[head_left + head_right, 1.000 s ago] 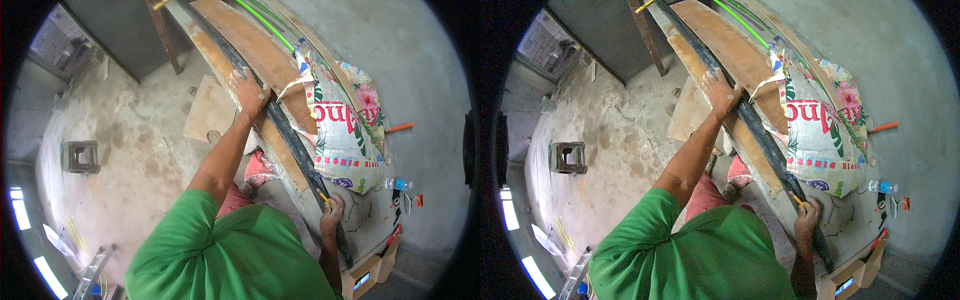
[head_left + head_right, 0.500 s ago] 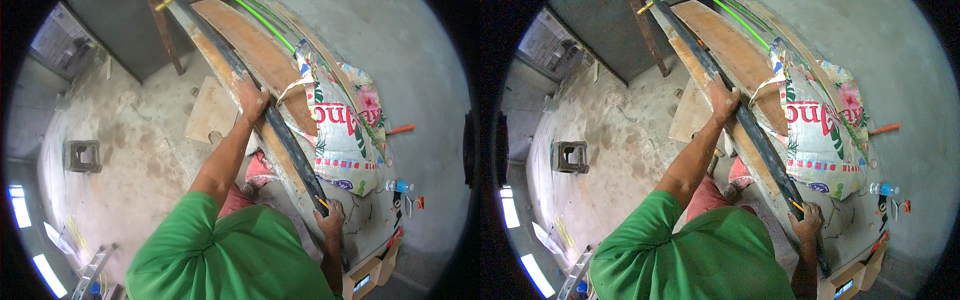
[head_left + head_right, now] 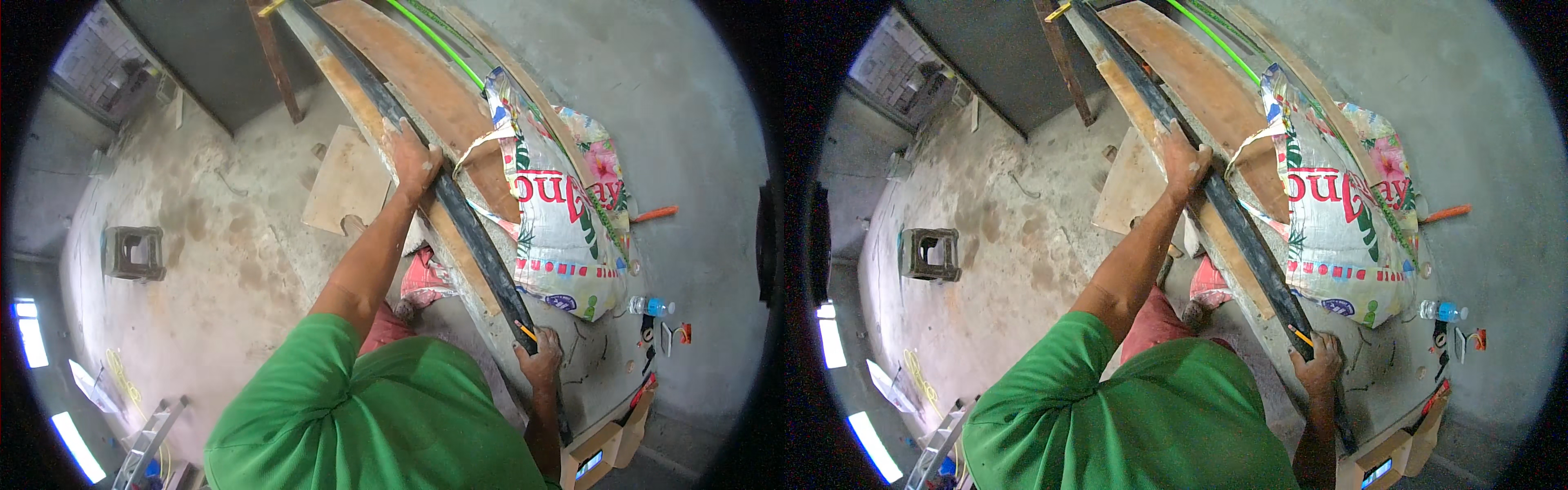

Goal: The person marks a wooden board with a pencil and cuts it using a hand saw.

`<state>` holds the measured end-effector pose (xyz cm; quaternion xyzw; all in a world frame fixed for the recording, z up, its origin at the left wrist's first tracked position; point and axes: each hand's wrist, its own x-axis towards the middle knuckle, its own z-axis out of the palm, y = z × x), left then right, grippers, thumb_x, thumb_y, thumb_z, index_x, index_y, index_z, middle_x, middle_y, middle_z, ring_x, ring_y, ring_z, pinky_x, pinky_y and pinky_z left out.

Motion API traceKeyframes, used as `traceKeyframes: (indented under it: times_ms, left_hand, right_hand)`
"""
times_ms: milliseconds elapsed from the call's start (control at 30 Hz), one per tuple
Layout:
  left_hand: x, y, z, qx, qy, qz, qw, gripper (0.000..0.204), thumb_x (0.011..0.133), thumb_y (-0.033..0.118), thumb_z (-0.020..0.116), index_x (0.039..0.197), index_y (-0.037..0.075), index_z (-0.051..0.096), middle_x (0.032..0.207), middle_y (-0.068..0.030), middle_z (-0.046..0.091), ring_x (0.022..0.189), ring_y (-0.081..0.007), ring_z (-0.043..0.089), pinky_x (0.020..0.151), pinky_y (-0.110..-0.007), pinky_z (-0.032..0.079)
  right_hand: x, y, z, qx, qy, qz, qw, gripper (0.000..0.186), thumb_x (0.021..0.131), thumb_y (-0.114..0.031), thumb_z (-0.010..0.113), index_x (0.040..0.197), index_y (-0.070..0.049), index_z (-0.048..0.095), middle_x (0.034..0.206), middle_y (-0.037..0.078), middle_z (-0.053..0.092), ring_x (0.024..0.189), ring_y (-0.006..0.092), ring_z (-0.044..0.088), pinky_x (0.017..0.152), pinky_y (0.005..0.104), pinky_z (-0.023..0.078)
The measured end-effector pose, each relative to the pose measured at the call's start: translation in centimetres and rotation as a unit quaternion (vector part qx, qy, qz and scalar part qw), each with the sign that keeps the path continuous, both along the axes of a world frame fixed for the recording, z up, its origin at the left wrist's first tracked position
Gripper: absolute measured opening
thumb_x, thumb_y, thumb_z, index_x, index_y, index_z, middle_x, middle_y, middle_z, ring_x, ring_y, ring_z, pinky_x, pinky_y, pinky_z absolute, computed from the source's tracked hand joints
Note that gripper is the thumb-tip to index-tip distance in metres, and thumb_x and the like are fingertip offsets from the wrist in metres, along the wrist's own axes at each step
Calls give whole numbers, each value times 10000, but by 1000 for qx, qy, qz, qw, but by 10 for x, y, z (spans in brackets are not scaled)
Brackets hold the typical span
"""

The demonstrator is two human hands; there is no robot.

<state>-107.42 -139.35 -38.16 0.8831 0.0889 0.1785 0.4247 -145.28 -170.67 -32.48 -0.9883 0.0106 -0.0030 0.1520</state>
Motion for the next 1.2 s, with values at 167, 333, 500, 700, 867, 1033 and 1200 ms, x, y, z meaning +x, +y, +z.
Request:
traceKeyframes:
  times_ms: [167, 333, 500, 700, 867, 1033, 1200]
  left_hand:
    - [-2, 0, 1, 8, -36, 19, 999, 920, 708, 235, 683, 1449, -161, 307, 1495, -472, 206, 1436, -561, 201, 1225, -541, 126]
    - [2, -8, -11, 32, -42, 18, 998, 866, 713, 225, 665, 1417, -163, 342, 1481, -463, 242, 1424, -557, 225, 1217, -544, 148]
    - [7, 15, -21, 123, 7, -57, 991, 666, 808, 347, 616, 1256, -130, 492, 1077, -322, 620, 1028, -461, 564, 998, -537, 376]
    - [4, 16, 3, 178, 37, -55, 982, 740, 896, 437, 532, 1362, -133, 454, 1251, -396, 556, 1151, -493, 566, 1023, -523, 420]
    - [8, 7, -4, 224, 17, -43, 973, 773, 894, 474, 521, 1459, -42, 415, 1410, -422, 404, 1222, -527, 523, 1048, -503, 441]
    - [30, 43, -51, 346, -46, -33, 937, 769, 893, 474, 528, 1461, -28, 397, 1436, -457, 326, 1202, -588, 499, 1052, -544, 422]
    - [5, 13, -4, 196, -7, -44, 980, 741, 887, 458, 550, 1424, -30, 399, 1412, -481, 330, 1194, -623, 481, 1048, -571, 414]
  right_hand:
    - [-2, -5, -5, 0, -5, 7, 1000, 591, 666, -256, 831, 1124, 52, 619, 1092, 231, 629, 1063, 448, 583, 904, 526, 491]
    - [-5, -7, -1, 1, 15, -12, 1000, 586, 686, -279, 829, 1129, 44, 624, 1111, 243, 630, 1077, 446, 584, 910, 523, 493]
    - [1, -6, 14, 7, 64, -3, 998, 645, 698, -349, 846, 1189, 5, 624, 1168, 216, 625, 1128, 410, 576, 948, 510, 482]
    - [3, -14, 30, 49, 130, -33, 990, 697, 694, -371, 842, 1274, -59, 613, 1270, 181, 589, 1228, 373, 541, 1026, 496, 450]
    - [-16, -31, 16, 24, 171, -75, 982, 673, 726, -367, 812, 1284, -52, 607, 1303, 190, 588, 1243, 382, 542, 1025, 496, 450]
    - [-10, -33, 14, 44, 146, -62, 986, 637, 752, -380, 786, 1263, -39, 620, 1300, 201, 602, 1207, 395, 572, 1021, 513, 440]
    - [-10, -33, 20, 48, 141, -71, 986, 635, 749, -380, 788, 1261, -43, 621, 1284, 194, 611, 1188, 387, 586, 1003, 500, 458]
